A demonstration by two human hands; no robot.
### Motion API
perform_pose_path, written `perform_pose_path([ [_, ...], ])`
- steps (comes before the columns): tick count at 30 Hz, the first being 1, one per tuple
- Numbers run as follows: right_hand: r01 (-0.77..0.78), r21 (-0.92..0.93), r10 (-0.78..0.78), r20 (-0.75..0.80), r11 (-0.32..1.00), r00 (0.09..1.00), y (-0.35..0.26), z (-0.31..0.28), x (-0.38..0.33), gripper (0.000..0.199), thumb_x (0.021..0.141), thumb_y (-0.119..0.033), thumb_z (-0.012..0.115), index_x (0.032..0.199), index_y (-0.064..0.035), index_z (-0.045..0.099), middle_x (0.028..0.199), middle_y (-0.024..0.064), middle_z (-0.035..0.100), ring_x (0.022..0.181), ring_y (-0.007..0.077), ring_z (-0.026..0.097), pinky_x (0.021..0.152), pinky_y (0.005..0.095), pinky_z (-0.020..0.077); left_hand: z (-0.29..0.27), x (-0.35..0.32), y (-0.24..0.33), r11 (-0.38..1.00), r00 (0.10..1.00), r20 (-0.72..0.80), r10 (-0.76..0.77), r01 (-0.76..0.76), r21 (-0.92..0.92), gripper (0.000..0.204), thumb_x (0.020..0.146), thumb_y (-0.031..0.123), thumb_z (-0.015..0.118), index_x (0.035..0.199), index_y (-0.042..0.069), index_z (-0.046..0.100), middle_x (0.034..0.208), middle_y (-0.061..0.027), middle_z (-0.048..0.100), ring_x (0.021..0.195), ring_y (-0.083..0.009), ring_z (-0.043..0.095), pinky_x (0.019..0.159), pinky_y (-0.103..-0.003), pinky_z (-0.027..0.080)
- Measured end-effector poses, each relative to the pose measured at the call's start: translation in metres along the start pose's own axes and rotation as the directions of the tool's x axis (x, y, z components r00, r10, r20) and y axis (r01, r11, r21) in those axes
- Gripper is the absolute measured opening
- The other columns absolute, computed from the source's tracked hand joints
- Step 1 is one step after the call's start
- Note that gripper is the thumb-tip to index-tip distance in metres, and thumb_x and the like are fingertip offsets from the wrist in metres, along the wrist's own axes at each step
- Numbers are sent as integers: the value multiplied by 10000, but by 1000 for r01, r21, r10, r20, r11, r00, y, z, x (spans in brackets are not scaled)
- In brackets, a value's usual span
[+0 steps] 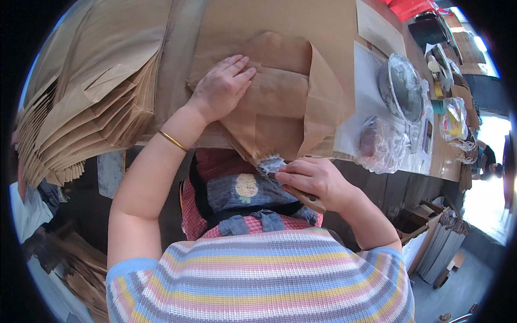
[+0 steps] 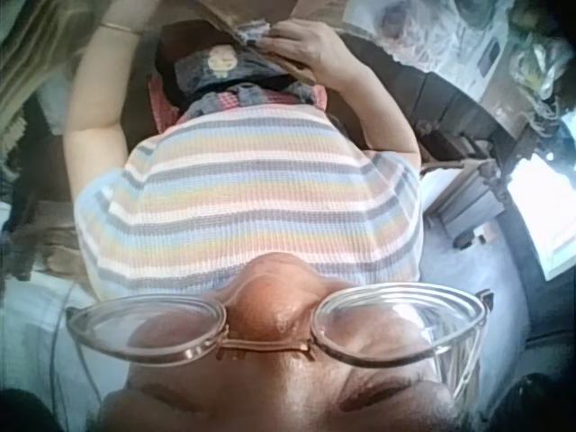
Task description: The person repeatedly folds the top flap of a brown paper bag, applies glue with a brush to the flap, and presses it down to seal. They then place the finished bag on a stack and repeat the process with a new bag from a pile.
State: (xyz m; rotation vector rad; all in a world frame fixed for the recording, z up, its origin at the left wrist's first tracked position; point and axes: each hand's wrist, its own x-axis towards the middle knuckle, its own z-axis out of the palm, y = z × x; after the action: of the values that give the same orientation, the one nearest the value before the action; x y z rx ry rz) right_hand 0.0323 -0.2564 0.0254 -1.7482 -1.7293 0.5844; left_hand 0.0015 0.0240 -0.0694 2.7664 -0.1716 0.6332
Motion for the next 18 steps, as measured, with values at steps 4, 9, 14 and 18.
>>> perform_pose_path([
  [4,-32,15,33,-106,999,994,-17,-20,-21,262,727,-40,746,980,-21,681,845,124,649,726,287,656,611,354,533,-1,0,-2,1000,1000,16,7,-7,0,273,906,130,590,1150,23,651,1273,-181,593,1223,-336,526,1040,-403,426],
  [9,-208,-313,88,-357,926,930,-3,-27,-34,265,711,-39,760,961,-17,675,840,125,649,701,278,658,588,336,530,-3,0,-1,1000,1000,10,11,-11,18,272,906,119,587,1149,14,648,1265,-185,595,1223,-338,523,1038,-410,427],
  [14,-124,6,122,-248,992,961,-1,10,-30,166,789,-95,703,932,-27,652,853,111,628,724,293,633,610,384,520,-3,6,4,1000,999,45,23,-24,14,278,890,105,596,1144,0,640,1252,-199,595,1218,-360,519,1041,-422,422],
  [18,-149,448,277,-236,882,931,8,-43,-16,46,767,14,733,784,10,691,827,127,689,697,235,655,601,314,515,-5,4,1,1000,999,43,10,-9,-5,283,877,94,601,1137,-12,636,1247,-212,591,1221,-376,510,1054,-441,407],
])
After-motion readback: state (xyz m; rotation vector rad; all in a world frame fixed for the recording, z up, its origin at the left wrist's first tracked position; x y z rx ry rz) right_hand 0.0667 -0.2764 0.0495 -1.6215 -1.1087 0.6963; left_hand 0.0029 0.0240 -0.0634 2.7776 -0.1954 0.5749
